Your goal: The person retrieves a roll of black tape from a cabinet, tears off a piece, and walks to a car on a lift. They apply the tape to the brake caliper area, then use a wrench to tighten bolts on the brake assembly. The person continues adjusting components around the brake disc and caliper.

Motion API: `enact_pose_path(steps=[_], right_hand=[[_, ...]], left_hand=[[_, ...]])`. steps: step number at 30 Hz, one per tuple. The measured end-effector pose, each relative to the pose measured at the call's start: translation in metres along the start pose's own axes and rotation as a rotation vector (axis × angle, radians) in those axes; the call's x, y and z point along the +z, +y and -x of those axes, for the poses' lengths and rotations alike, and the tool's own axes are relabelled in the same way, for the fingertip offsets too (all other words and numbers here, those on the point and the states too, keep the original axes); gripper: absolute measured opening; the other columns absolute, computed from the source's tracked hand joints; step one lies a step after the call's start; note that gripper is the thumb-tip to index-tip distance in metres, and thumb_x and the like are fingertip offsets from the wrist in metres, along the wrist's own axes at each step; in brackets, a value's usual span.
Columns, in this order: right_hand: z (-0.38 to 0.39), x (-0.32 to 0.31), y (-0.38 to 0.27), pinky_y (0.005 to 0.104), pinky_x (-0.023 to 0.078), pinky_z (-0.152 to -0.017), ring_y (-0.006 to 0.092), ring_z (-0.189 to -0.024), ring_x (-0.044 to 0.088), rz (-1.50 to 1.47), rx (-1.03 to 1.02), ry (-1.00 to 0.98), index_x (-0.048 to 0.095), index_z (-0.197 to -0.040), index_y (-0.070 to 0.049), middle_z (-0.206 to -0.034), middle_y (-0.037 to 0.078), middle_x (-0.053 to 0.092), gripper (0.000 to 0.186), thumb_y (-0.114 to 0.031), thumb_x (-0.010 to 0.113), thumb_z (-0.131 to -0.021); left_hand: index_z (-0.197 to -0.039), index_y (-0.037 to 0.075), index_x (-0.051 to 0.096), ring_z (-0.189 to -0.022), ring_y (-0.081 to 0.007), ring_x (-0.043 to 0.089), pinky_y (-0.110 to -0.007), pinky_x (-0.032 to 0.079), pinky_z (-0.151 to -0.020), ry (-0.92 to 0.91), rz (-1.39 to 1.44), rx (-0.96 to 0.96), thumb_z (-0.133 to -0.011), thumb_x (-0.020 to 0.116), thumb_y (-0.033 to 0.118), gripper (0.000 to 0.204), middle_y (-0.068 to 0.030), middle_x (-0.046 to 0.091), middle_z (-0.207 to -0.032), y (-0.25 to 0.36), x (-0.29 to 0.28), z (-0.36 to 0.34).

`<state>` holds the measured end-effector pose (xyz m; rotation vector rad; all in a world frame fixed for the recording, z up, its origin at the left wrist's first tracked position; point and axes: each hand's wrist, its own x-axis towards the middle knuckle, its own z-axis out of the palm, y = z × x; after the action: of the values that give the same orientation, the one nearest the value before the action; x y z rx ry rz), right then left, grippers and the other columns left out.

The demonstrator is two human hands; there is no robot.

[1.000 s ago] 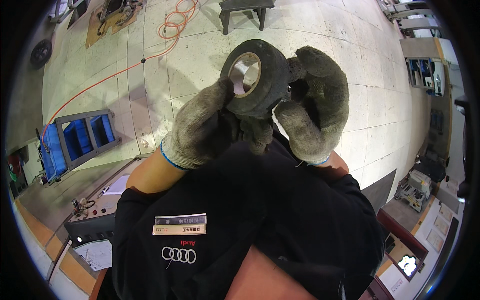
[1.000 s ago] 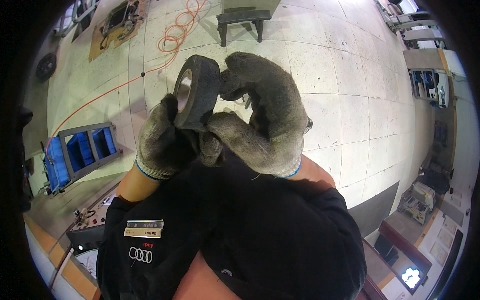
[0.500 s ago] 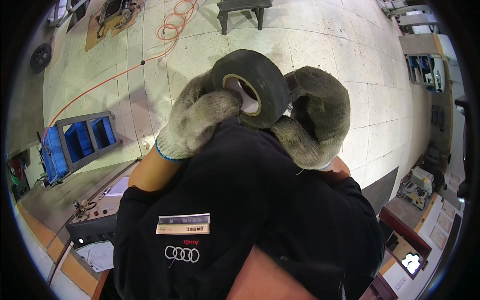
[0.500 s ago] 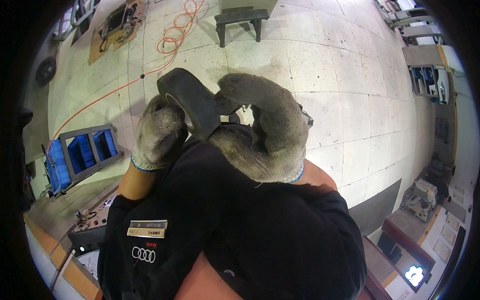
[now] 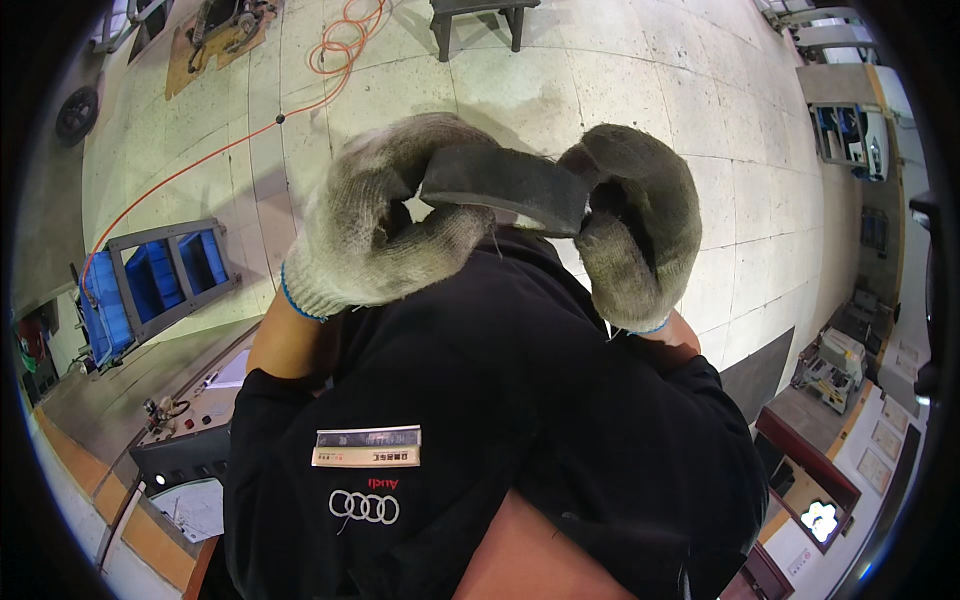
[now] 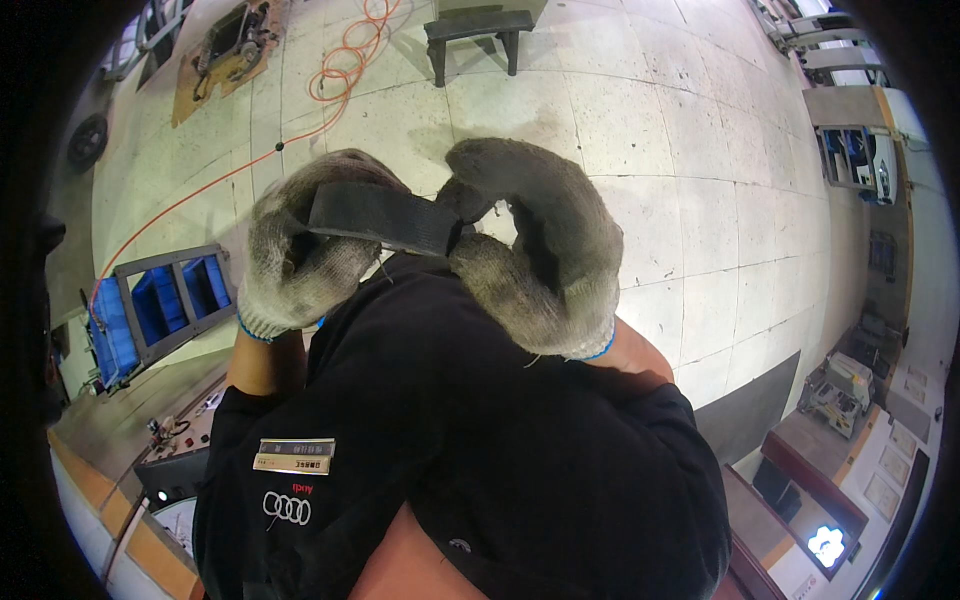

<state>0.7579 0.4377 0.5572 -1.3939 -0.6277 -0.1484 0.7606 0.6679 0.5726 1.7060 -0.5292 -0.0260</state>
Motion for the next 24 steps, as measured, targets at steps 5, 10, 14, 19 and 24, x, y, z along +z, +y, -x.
enact_pose_path(steps=[5, 10, 14, 19, 24], right_hand=[[-0.004, -0.004, 0.002, 0.0339, 0.056, -0.086, 0.0258, -0.105, 0.066, 0.012, 0.057, -0.064, 0.051, -0.133, 0.007, -0.122, 0.021, 0.063, 0.048, -0.008, 0.068, -0.09], [-0.006, -0.006, -0.001, 0.0359, 0.057, -0.089, 0.0266, -0.104, 0.068, 0.069, 0.094, -0.076, 0.053, -0.13, 0.007, -0.127, 0.021, 0.06, 0.049, 0.006, 0.07, -0.084], [-0.006, -0.003, -0.003, 0.0352, 0.057, -0.089, 0.0263, -0.106, 0.067, 0.027, 0.121, -0.042, 0.053, -0.129, 0.008, -0.126, 0.021, 0.06, 0.05, 0.004, 0.072, -0.083], [-0.009, 0.002, -0.001, 0.0358, 0.056, -0.09, 0.0278, -0.11, 0.066, 0.024, 0.097, 0.012, 0.05, -0.131, 0.009, -0.124, 0.021, 0.06, 0.063, -0.002, 0.08, -0.077], [-0.015, 0.001, 0.011, 0.0388, 0.053, -0.099, 0.0313, -0.119, 0.061, 0.139, -0.134, -0.047, 0.04, -0.139, 0.009, -0.13, 0.023, 0.055, 0.091, -0.012, 0.092, -0.068]], left_hand=[[-0.099, -0.001, 0.07, -0.088, -0.0277, 0.071, -0.036, 0.055, -0.077, 0.01, -0.263, 0.257, -0.066, 0.074, 0.009, 0.034, -0.0155, 0.07, -0.097, 0.002, -0.004, -0.01], [-0.101, 0.0, 0.071, -0.089, -0.0321, 0.069, -0.04, 0.054, -0.079, 0.017, -0.554, 0.326, -0.061, 0.076, 0.016, 0.044, -0.0159, 0.069, -0.098, 0.01, -0.009, -0.014], [-0.104, 0.014, 0.07, -0.087, -0.0265, 0.068, -0.04, 0.054, -0.076, 0.034, -0.694, 0.377, -0.053, 0.085, 0.021, 0.054, -0.0064, 0.067, -0.096, 0.012, -0.008, -0.019], [-0.113, 0.008, 0.069, -0.092, -0.0286, 0.066, -0.04, 0.053, -0.075, -0.04, -0.958, 0.409, -0.059, 0.085, 0.026, 0.059, -0.0107, 0.065, -0.103, 0.024, -0.005, -0.018], [-0.119, 0.007, 0.068, -0.102, -0.0277, 0.065, -0.039, 0.055, -0.081, 0.045, -0.917, 0.405, -0.061, 0.087, 0.016, 0.062, -0.0107, 0.064, -0.113, 0.027, -0.003, -0.019]])
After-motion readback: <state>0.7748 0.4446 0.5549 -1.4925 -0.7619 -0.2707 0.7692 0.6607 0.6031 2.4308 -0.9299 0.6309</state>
